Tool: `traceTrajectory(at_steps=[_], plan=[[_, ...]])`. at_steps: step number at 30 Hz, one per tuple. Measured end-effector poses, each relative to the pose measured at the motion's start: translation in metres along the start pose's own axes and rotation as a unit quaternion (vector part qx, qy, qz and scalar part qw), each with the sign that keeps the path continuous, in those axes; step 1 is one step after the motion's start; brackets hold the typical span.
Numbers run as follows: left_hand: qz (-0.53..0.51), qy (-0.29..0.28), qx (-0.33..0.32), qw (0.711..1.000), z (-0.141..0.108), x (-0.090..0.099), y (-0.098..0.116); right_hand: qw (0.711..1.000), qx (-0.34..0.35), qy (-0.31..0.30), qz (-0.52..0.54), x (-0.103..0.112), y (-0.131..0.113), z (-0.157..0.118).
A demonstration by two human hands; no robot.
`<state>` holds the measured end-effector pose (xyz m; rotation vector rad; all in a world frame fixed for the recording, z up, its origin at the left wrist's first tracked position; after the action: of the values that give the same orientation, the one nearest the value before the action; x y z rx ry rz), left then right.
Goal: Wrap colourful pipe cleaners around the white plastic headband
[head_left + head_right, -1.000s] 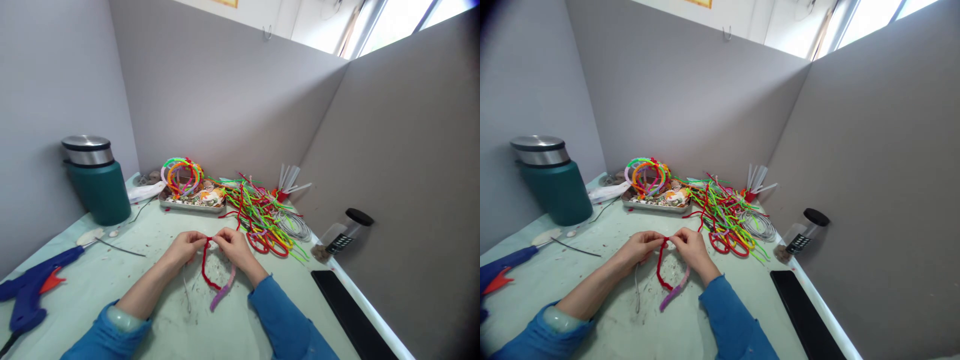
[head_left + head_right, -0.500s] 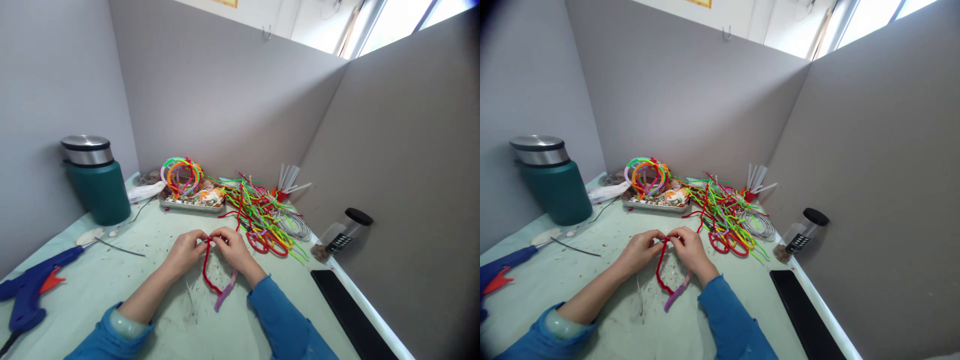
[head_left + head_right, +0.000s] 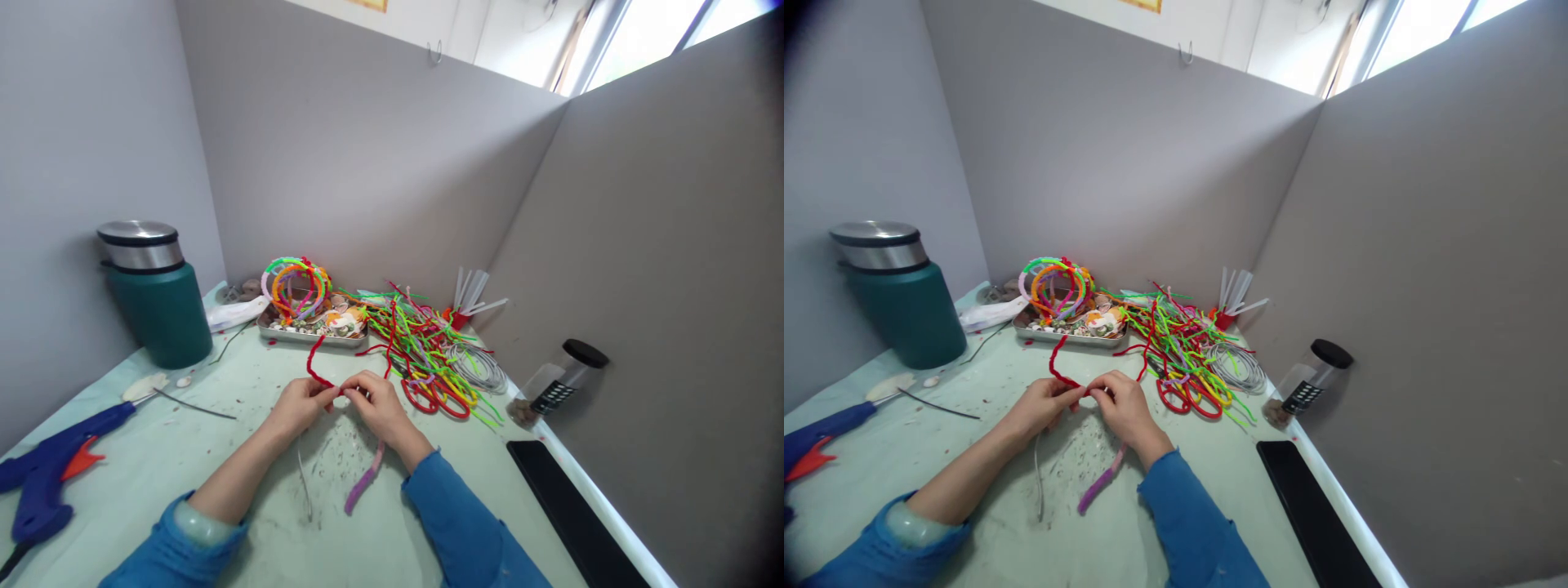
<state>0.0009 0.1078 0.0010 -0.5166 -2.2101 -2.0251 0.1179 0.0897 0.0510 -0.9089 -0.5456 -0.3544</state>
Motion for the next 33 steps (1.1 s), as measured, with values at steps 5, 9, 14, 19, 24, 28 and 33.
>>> traceTrajectory(at_steps=[5,9,14,19,24,28,33], plan=[[-0.121,-0.019,0.031,0.992,0.000,-0.005,-0.008,1.000,0.011,-0.010,0.010,-0.001,-0.005,0.000],[-0.170,-0.023,0.062,0.983,-0.001,-0.007,-0.013,1.000,0.008,-0.019,0.009,-0.003,-0.006,0.000],[-0.045,0.006,0.029,0.999,0.001,-0.001,-0.008,1.000,0.004,-0.024,0.006,-0.005,-0.005,-0.001],[0.091,0.082,-0.046,0.991,-0.003,0.015,0.010,1.000,-0.015,-0.014,-0.017,-0.006,0.001,-0.001],[0.089,0.099,-0.113,0.985,-0.007,0.019,0.023,0.998,-0.060,0.010,-0.023,-0.002,0.019,-0.001],[0.134,0.088,-0.219,0.963,-0.013,0.012,0.042,0.996,-0.090,0.024,-0.003,0.000,0.031,-0.001],[0.190,0.074,-0.270,0.941,-0.015,0.006,0.048,0.995,-0.100,0.019,0.012,-0.001,0.032,0.000]])
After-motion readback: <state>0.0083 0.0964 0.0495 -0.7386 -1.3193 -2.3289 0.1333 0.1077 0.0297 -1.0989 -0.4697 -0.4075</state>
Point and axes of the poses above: each hand's wrist, its own z-axis towards the middle knuckle, its own x-axis out of the back of the hand, y = z × x, the point moved 10 cm from there along z, towards the middle knuckle, and after that the axes turned 4 degrees about -z, right-handed, at the moved point
